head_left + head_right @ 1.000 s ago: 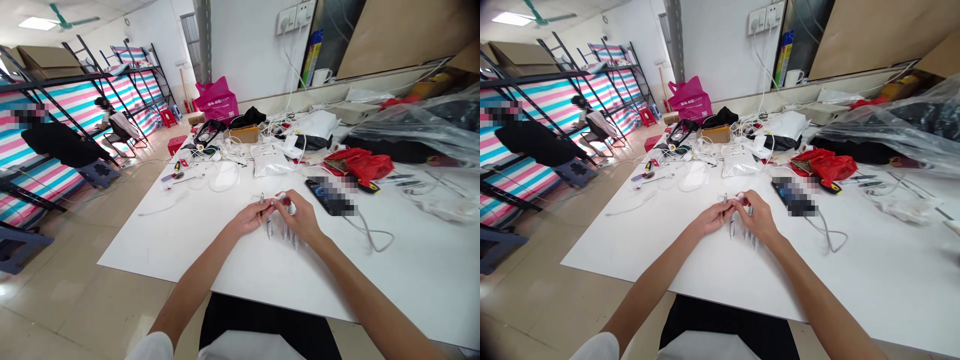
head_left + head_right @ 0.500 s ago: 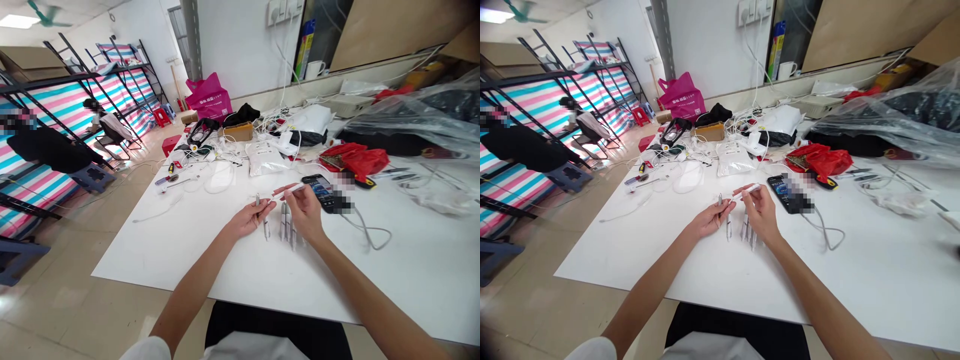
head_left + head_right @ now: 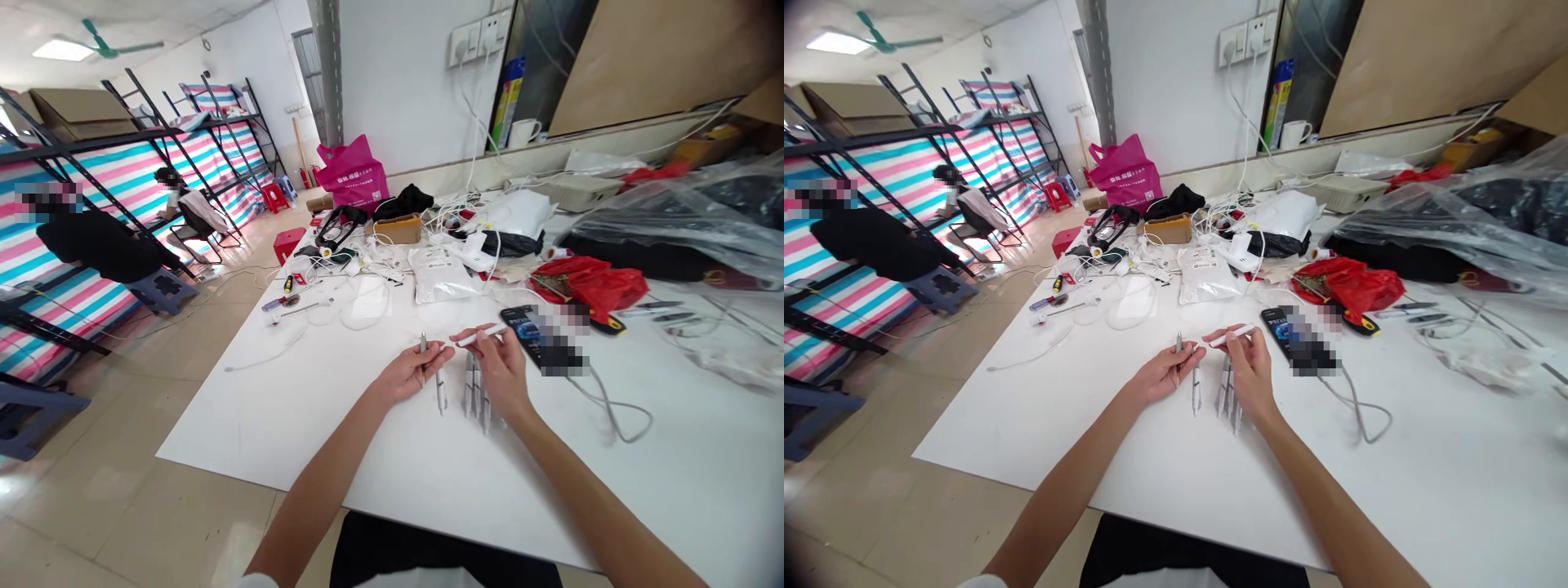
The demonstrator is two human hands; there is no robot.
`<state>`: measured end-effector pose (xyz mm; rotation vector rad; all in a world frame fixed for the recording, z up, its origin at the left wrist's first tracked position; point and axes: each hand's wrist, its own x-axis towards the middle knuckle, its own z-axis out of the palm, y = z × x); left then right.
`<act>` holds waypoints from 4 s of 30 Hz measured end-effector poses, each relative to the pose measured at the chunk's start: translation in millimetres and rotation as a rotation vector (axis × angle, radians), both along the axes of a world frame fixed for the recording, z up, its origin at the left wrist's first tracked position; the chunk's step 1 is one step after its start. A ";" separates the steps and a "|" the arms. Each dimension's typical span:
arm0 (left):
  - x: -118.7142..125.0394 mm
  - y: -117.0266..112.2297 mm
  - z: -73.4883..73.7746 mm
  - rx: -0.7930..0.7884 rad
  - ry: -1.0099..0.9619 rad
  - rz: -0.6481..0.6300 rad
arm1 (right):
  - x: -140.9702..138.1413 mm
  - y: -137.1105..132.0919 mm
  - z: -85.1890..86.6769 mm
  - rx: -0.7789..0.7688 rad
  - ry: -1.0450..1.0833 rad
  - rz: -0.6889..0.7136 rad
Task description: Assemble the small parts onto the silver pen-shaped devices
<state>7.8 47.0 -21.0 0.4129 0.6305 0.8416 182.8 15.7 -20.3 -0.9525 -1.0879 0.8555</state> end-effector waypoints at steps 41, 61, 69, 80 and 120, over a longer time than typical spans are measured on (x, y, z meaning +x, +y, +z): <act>-20.0 23.4 -4.7 -0.123 0.012 0.093 | 19.8 21.1 -8.7 -0.315 0.069 0.083; -13.4 14.8 -8.7 0.093 0.301 -0.172 | 1.0 -2.3 1.0 -0.120 -0.417 0.111; -16.5 13.6 -1.5 0.104 0.364 -0.180 | 12.8 3.4 1.3 -0.149 -0.566 0.216; -23.5 25.9 -4.1 -0.116 -0.030 -0.013 | 9.2 8.6 4.0 -0.316 0.294 0.216; -12.4 11.2 2.7 0.108 -0.002 -0.256 | 1.6 -3.2 -22.0 0.155 -0.850 0.142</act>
